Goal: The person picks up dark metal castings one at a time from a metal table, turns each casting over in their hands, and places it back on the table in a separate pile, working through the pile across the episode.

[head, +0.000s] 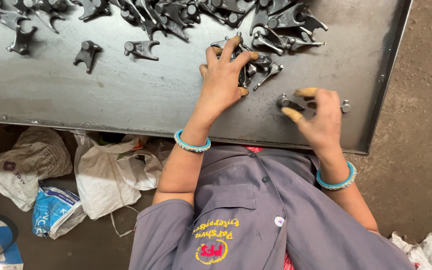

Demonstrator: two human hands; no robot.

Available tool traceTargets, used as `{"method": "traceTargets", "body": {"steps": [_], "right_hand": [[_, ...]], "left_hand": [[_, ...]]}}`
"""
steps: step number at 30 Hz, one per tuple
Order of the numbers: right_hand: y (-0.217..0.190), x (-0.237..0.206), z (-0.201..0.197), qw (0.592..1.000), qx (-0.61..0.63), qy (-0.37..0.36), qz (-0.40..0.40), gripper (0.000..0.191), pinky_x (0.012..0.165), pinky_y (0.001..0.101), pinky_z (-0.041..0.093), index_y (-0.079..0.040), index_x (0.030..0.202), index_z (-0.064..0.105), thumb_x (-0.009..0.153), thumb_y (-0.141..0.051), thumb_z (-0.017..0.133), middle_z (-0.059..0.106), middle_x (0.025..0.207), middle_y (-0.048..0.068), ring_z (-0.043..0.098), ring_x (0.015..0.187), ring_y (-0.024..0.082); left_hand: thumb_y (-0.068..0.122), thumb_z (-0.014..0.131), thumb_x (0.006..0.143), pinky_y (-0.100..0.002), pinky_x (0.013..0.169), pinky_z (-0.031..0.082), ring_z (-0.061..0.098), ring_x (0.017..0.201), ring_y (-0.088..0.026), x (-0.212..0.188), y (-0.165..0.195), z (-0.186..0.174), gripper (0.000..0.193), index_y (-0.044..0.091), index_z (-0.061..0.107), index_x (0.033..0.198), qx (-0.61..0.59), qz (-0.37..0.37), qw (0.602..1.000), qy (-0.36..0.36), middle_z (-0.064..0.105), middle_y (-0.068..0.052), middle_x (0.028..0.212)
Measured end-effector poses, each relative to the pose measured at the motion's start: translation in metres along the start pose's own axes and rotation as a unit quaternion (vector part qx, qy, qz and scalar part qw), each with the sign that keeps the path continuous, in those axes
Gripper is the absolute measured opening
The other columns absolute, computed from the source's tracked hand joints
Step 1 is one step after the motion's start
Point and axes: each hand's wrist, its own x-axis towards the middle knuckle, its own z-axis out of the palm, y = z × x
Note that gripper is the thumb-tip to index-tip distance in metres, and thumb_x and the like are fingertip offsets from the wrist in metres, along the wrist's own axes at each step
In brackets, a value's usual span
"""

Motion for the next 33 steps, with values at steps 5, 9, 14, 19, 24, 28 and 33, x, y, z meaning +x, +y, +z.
{"method": "traceTargets", "body": {"steps": [5, 9, 14, 19, 24, 28, 33], "right_hand": [[0.017, -0.002, 0.029, 0.997, -0.062, 0.011, -0.052, 0.041, 0.085, 0.0399, 0.054, -0.006, 0.105, 0.068, 0.074, -0.008, 0.095, 0.07, 0.101, 0.008, 0.062, 0.096, 0.027], [0.056, -0.001, 0.034, 0.927, 0.366, -0.014, 0.077, 0.041, 0.095, 0.0322, 0.056, -0.005, 0.117, 0.058, 0.089, -0.004, 0.088, 0.069, 0.112, 0.007, 0.067, 0.104, 0.019], [0.088, 0.003, 0.02, 0.676, 0.683, -0.077, 0.265, 0.029, 0.083, 0.0365, 0.062, -0.004, 0.124, 0.06, 0.098, -0.008, 0.071, 0.071, 0.114, 0.014, 0.073, 0.102, 0.024], [0.079, 0.006, 0.016, 0.683, 0.657, -0.1, 0.304, 0.035, 0.077, 0.0334, 0.061, 0.002, 0.13, 0.059, 0.099, -0.011, 0.069, 0.073, 0.115, 0.018, 0.074, 0.1, 0.024], [0.052, 0.024, 0.003, 0.794, 0.498, -0.231, 0.261, 0.034, 0.062, 0.0317, 0.057, 0.002, 0.127, 0.06, 0.094, -0.004, 0.071, 0.074, 0.098, 0.018, 0.07, 0.076, 0.02], [0.028, 0.068, -0.017, 0.88, 0.341, -0.276, 0.182, 0.029, 0.06, 0.0311, 0.054, 0.002, 0.12, 0.062, 0.094, 0.0, 0.076, 0.071, 0.09, 0.021, 0.068, 0.072, 0.021], [-0.004, 0.099, -0.017, 0.787, 0.613, -0.037, 0.068, 0.053, 0.091, 0.0312, 0.063, -0.018, 0.124, 0.06, 0.08, 0.0, 0.083, 0.069, 0.118, 0.01, 0.071, 0.104, 0.016]], "left_hand": [[0.013, 0.096, 0.049, -0.06, 0.085, 0.048, 0.043, 0.122, -0.039, -0.004, 0.0, 0.004, 0.084, 0.032, 0.065, 0.124, -0.004, -0.003, 1.0, 0.004, 0.04, -0.001, 0.152], [0.013, 0.096, 0.049, -0.06, 0.084, 0.048, 0.043, 0.122, -0.039, -0.012, 0.0, 0.005, 0.083, 0.032, 0.065, 0.124, -0.006, -0.002, 1.0, 0.001, 0.041, -0.003, 0.152], [0.009, 0.094, 0.048, -0.059, 0.084, 0.048, 0.043, 0.121, -0.04, -0.019, 0.001, 0.007, 0.085, 0.032, 0.066, 0.125, -0.02, 0.009, 1.0, 0.005, 0.04, -0.004, 0.152], [0.01, 0.095, 0.049, -0.059, 0.085, 0.048, 0.044, 0.12, -0.04, -0.019, 0.001, 0.008, 0.083, 0.032, 0.066, 0.124, -0.015, 0.005, 1.0, 0.011, 0.041, -0.005, 0.153], [0.012, 0.096, 0.049, -0.057, 0.087, 0.049, 0.045, 0.12, -0.039, -0.019, 0.001, 0.008, 0.083, 0.032, 0.066, 0.123, -0.008, 0.003, 1.0, 0.014, 0.043, -0.003, 0.151], [0.009, 0.094, 0.048, -0.055, 0.086, 0.05, 0.046, 0.119, -0.039, -0.018, -0.001, 0.01, 0.085, 0.032, 0.066, 0.124, -0.011, 0.013, 1.0, 0.026, 0.042, -0.004, 0.152], [0.01, 0.094, 0.048, -0.054, 0.086, 0.05, 0.046, 0.119, -0.04, -0.018, -0.002, 0.011, 0.084, 0.032, 0.066, 0.124, -0.008, 0.021, 0.999, 0.043, 0.043, -0.005, 0.149]]}}
